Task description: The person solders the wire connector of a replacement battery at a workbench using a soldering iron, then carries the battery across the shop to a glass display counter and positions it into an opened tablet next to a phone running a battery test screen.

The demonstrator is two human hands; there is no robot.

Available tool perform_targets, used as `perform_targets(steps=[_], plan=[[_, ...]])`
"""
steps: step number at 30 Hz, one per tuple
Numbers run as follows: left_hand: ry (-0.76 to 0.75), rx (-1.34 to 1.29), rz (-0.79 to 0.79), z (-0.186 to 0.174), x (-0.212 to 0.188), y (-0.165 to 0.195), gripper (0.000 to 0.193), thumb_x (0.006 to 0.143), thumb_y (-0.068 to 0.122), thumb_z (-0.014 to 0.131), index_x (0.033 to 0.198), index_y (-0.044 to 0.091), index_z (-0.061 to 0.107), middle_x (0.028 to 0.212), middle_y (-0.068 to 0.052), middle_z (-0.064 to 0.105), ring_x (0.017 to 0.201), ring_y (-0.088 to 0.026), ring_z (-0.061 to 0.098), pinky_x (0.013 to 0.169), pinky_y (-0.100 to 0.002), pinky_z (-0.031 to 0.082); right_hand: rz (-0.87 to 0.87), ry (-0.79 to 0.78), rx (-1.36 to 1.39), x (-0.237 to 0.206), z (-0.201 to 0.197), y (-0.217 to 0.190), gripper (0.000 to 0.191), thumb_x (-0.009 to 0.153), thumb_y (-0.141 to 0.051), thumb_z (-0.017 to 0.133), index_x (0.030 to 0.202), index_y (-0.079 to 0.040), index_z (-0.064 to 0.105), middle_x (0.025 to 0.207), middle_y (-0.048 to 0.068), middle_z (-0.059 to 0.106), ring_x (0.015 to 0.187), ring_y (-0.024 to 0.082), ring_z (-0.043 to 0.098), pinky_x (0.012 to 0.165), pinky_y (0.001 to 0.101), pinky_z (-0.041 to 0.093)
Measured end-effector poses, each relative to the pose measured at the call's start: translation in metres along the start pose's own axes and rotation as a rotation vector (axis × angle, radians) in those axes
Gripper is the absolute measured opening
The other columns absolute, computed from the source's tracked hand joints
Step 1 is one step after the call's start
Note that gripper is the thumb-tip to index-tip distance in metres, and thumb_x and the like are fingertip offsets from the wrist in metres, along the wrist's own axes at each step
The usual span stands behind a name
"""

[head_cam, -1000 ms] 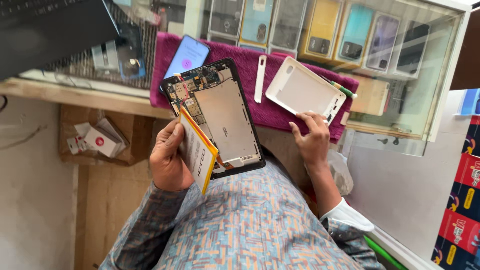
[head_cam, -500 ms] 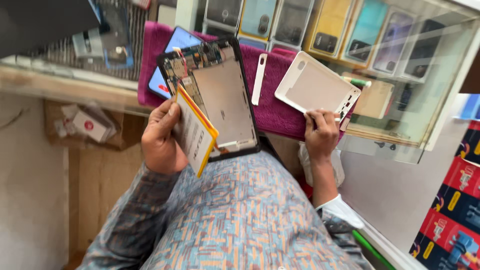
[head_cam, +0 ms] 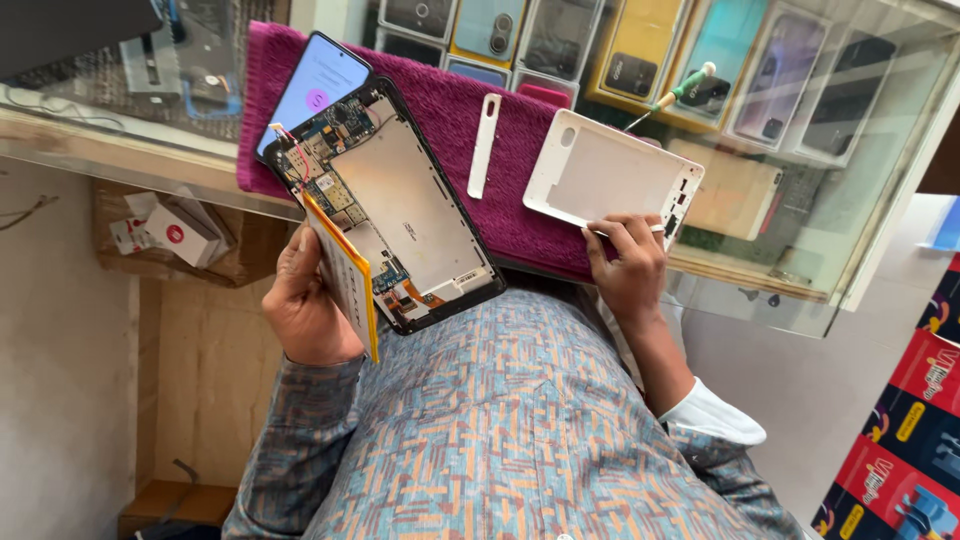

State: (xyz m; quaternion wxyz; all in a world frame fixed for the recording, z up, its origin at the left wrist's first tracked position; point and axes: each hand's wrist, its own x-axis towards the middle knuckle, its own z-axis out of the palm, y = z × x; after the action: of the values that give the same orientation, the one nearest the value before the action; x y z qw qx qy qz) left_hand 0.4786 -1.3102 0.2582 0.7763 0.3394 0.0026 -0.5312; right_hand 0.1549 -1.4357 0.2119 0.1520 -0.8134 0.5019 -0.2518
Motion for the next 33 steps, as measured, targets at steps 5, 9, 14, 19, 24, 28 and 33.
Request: perform_targets(steps=[5,9,14,19,24,28,33], plan=[[-0.022,0.017,-0.024,0.000,0.012,0.029,0.031,0.111,0.016,0.053,0.128,-0.006,0.066,0.119,-0.014,0.074,0.107,-0.021,0.073,0.099,-0.035,0.057,-0.011,0.002,0.127,0.042,0.035,-0.037,0.012,0.088,-0.006,0.082,0.099,-0.007,0.076,0.098,0.010,0.069,0.099,0.031,0.064,0.092,0.0429,0.050],[-0.051,0.012,-0.042,-0.001,0.022,0.053,0.031,0.113,0.014,0.051,0.130,-0.008,0.066,0.120,-0.017,0.074,0.107,-0.024,0.073,0.098,-0.036,0.057,-0.006,-0.019,0.155,0.087,0.077,-0.057,0.014,0.090,-0.009,0.082,0.104,-0.006,0.077,0.094,0.009,0.069,0.094,0.030,0.064,0.092,0.0445,0.049],[-0.058,-0.025,-0.087,-0.001,0.039,0.069,0.032,0.111,0.013,0.050,0.131,-0.008,0.063,0.121,-0.019,0.073,0.105,-0.026,0.074,0.095,-0.038,0.059,0.014,-0.031,0.044,0.113,0.102,-0.066,0.012,0.088,-0.014,0.083,0.099,-0.010,0.079,0.092,0.005,0.068,0.092,0.029,0.061,0.086,0.0423,0.046],[-0.101,0.003,-0.109,-0.005,0.049,0.077,0.036,0.112,0.015,0.051,0.135,-0.011,0.061,0.122,-0.020,0.073,0.107,-0.025,0.074,0.097,-0.037,0.058,-0.077,-0.082,-0.091,0.115,0.108,-0.066,0.007,0.090,-0.016,0.083,0.093,-0.011,0.078,0.092,0.003,0.068,0.093,0.026,0.060,0.089,0.0406,0.040],[-0.089,-0.010,-0.095,-0.006,0.048,0.074,0.035,0.113,0.015,0.052,0.136,-0.011,0.061,0.123,-0.020,0.073,0.108,-0.024,0.074,0.098,-0.036,0.058,-0.046,-0.105,-0.007,0.105,0.098,-0.061,0.007,0.093,-0.017,0.082,0.092,-0.013,0.078,0.094,0.000,0.070,0.096,0.023,0.060,0.089,0.0405,0.035],[-0.071,-0.044,-0.087,-0.004,0.043,0.064,0.035,0.112,0.015,0.052,0.134,-0.010,0.062,0.123,-0.019,0.073,0.108,-0.025,0.074,0.098,-0.037,0.058,-0.078,-0.179,0.068,0.090,0.090,-0.060,0.008,0.088,-0.020,0.084,0.091,-0.014,0.078,0.091,-0.001,0.069,0.095,0.021,0.059,0.092,0.0405,0.033],[-0.058,-0.021,-0.096,-0.001,0.035,0.046,0.034,0.114,0.015,0.051,0.134,-0.009,0.062,0.123,-0.020,0.073,0.109,-0.026,0.074,0.099,-0.038,0.058,-0.207,-0.169,-0.033,0.081,0.094,-0.062,0.008,0.087,-0.016,0.083,0.090,-0.014,0.076,0.092,0.000,0.068,0.099,0.022,0.060,0.098,0.0418,0.034]])
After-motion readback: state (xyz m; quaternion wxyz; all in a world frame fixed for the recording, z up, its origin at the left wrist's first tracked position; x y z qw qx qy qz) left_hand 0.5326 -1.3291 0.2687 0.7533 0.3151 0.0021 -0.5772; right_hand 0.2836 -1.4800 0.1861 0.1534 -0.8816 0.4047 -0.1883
